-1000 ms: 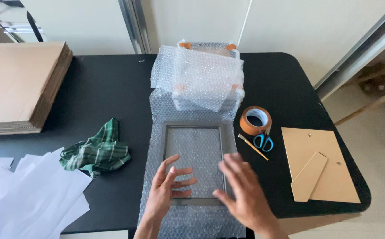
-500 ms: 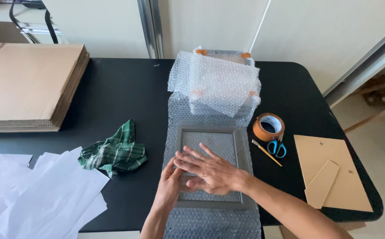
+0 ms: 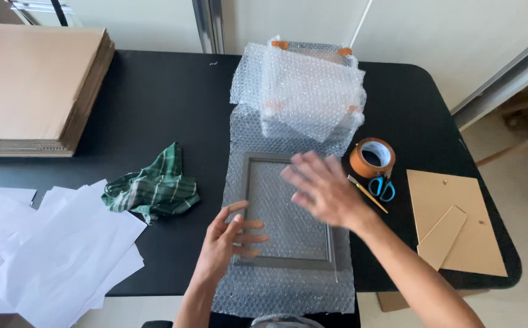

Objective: The person places a picture frame and its cardboard backing onto a sheet of bubble wrap, folds the wrap around the frame, and secures it with tape.

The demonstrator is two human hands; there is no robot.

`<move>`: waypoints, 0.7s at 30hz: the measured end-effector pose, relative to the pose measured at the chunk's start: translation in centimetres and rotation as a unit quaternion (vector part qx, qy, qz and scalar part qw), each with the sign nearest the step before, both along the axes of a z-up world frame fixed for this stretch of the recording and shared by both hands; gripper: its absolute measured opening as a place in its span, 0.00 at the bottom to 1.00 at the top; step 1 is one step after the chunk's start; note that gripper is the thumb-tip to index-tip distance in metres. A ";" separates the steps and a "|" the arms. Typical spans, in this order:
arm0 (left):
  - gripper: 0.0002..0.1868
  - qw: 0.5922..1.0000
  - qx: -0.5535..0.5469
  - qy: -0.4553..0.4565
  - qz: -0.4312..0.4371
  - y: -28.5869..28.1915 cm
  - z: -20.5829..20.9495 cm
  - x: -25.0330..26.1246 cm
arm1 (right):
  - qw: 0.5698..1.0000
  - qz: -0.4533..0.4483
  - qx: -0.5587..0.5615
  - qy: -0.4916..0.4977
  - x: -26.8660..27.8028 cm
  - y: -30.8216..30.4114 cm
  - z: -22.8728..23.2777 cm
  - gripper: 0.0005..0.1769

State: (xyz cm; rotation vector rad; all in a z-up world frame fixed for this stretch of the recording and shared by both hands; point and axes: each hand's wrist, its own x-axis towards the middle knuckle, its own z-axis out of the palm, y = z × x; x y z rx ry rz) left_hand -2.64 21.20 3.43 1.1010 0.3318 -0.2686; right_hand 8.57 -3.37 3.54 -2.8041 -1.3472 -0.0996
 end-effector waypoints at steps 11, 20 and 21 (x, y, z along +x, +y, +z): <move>0.22 1.000 -0.002 0.009 -0.001 0.0 -1.7 2.7 | 0.746 -0.386 0.350 0.415 -7.6 -2.5 -3.0 0.35; 0.22 0.998 -0.026 0.013 -0.062 -0.8 -4.9 5.2 | 0.685 -0.375 0.455 0.428 -8.5 -3.4 -6.9 0.32; 0.22 0.998 -0.016 0.031 -0.056 -0.9 -4.8 5.2 | 0.682 -0.383 0.444 0.437 -8.5 -3.4 -6.8 0.32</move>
